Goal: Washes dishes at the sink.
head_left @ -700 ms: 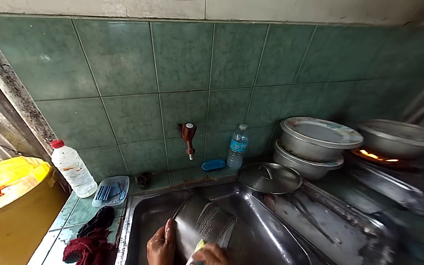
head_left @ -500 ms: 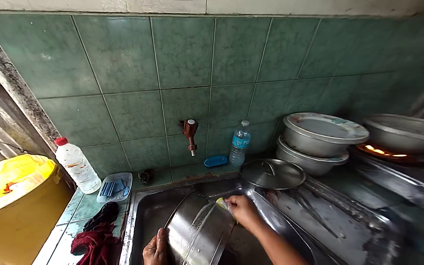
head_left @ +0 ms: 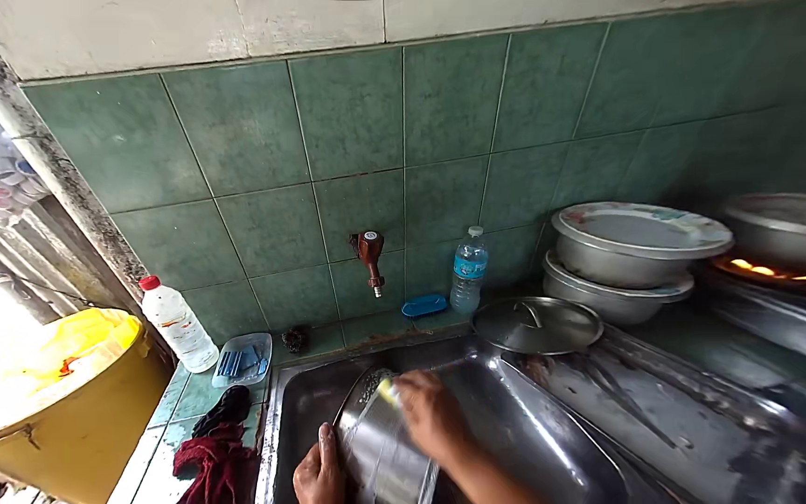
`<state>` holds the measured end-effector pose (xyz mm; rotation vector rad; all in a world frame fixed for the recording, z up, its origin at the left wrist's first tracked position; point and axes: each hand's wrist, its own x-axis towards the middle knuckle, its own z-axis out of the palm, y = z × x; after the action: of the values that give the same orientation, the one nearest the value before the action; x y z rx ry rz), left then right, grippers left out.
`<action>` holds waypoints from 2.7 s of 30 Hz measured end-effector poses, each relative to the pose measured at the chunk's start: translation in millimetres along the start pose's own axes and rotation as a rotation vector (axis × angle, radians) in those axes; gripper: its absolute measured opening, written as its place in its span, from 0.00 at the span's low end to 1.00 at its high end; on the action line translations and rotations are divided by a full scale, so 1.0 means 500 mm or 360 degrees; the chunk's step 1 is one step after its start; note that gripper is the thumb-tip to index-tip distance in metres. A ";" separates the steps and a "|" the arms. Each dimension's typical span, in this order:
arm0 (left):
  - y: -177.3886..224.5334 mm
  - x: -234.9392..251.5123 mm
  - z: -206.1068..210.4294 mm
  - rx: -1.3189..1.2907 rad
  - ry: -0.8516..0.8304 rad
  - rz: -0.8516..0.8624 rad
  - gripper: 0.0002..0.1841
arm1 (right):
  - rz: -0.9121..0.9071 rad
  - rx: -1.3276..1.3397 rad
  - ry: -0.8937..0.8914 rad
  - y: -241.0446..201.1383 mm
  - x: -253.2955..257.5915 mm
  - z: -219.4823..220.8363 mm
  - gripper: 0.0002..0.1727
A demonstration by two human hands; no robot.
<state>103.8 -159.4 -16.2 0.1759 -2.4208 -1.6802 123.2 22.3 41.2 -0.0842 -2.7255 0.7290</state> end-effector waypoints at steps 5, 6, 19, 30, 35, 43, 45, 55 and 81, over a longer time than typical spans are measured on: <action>-0.072 -0.036 -0.008 -0.0619 -0.0285 -0.0382 0.30 | 0.0460 -0.0220 -0.0532 -0.031 0.076 -0.054 0.19; -0.064 -0.034 -0.009 -0.0623 -0.0315 -0.0401 0.30 | 0.0253 -0.0229 -0.0374 -0.060 0.043 -0.028 0.20; -0.038 -0.012 -0.038 -0.0208 -0.0286 -0.0033 0.27 | 0.0488 -0.0250 -0.0780 -0.072 0.173 0.008 0.18; 0.032 -0.001 -0.002 -0.0237 -0.0055 0.0342 0.13 | -0.0385 0.0122 0.0219 0.032 -0.071 0.000 0.15; 0.020 0.013 -0.018 -0.0390 -0.0315 0.0204 0.13 | 0.0603 -0.0004 -0.0601 0.059 0.090 -0.062 0.18; 0.084 0.067 0.023 0.0271 -0.0207 -0.0027 0.23 | -0.0533 0.0145 0.0282 -0.063 -0.087 0.056 0.11; 0.032 0.041 0.018 -0.0039 -0.0100 0.0205 0.20 | -0.0269 0.0252 0.0281 0.010 -0.017 0.033 0.13; 0.035 0.057 -0.041 -0.0065 -0.0381 -0.0042 0.25 | -0.0308 -0.0086 0.0001 -0.119 -0.019 0.038 0.19; -0.092 0.059 -0.001 -0.0456 0.0175 -0.0108 0.24 | 0.1090 0.0743 -0.0728 0.234 0.030 0.023 0.16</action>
<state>74.7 -181.9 -56.7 0.3016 -2.0900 -1.9669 102.4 120.4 -21.7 -0.8634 -2.8347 1.7366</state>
